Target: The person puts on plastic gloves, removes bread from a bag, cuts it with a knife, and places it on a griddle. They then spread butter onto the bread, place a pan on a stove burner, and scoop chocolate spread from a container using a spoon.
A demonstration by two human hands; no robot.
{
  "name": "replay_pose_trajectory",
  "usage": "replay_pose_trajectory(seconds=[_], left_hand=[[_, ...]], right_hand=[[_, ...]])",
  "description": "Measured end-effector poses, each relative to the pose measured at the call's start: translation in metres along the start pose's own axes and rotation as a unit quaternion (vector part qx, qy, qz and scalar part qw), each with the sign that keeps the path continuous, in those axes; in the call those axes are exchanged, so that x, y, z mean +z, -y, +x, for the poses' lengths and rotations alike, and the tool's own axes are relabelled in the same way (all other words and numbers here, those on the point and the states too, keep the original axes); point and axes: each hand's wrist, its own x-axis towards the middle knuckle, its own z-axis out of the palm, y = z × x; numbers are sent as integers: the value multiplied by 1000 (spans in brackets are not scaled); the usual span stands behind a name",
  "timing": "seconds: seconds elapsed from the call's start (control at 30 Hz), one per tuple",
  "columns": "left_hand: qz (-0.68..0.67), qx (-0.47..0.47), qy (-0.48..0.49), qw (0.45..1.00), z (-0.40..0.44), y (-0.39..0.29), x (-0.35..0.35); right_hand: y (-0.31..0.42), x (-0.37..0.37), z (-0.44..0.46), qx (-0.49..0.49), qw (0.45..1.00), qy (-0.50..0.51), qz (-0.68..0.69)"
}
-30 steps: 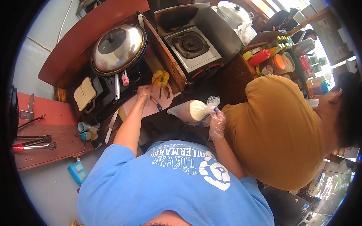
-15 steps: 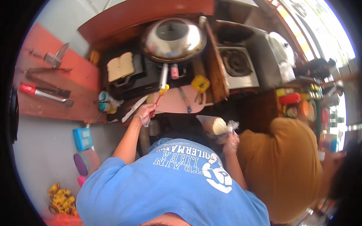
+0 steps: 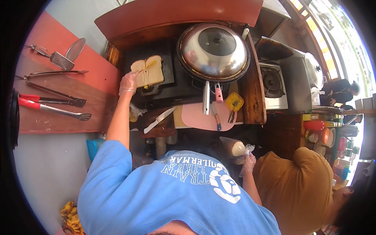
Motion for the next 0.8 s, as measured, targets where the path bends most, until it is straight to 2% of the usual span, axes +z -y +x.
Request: replay_pose_trajectory(seconds=[0.07, 0.1, 0.2, 0.27, 0.33, 0.47, 0.5, 0.53, 0.6, 0.67, 0.73, 0.8], left_hand=[[-91, -102, 73, 988, -11, -9, -12], [-36, 20, 49, 998, -18, 21, 19], [-50, 45, 81, 994, -15, 33, 6], [-52, 50, 57, 996, 17, 45, 22], [-4, 67, 46, 997, 40, 39, 18], [1, 91, 114, 989, 21, 32, -4], [3, 118, 126, 985, 15, 39, 0], [3, 121, 129, 984, 19, 48, 4], [-91, 116, 93, 985, 24, 61, 12], [-88, 96, 73, 989, 42, 55, 14], [-26, 126, 40, 991, 56, 52, 27], [-29, 123, 69, 990, 42, 47, 22]], right_hand=[[2, -1, -9, 14, 997, 18, -69], [1, 3, -10, 46, 994, 16, -103], [-12, 10, -19, 97, 987, 29, -126], [-31, 14, -20, 101, 983, 37, -149], [-80, 26, -16, -8, 981, 51, -187], [-44, 24, -40, 91, 989, 28, -116], [-46, 23, -43, -15, 957, 60, -285], [-63, 30, -38, -10, 957, 61, -283], [-93, 40, -34, 48, 949, 91, -299], [-77, 42, -37, 41, 946, 88, -311], [-56, 41, -38, 81, 964, 98, -233], [-50, 44, -35, 41, 968, 73, -238]])
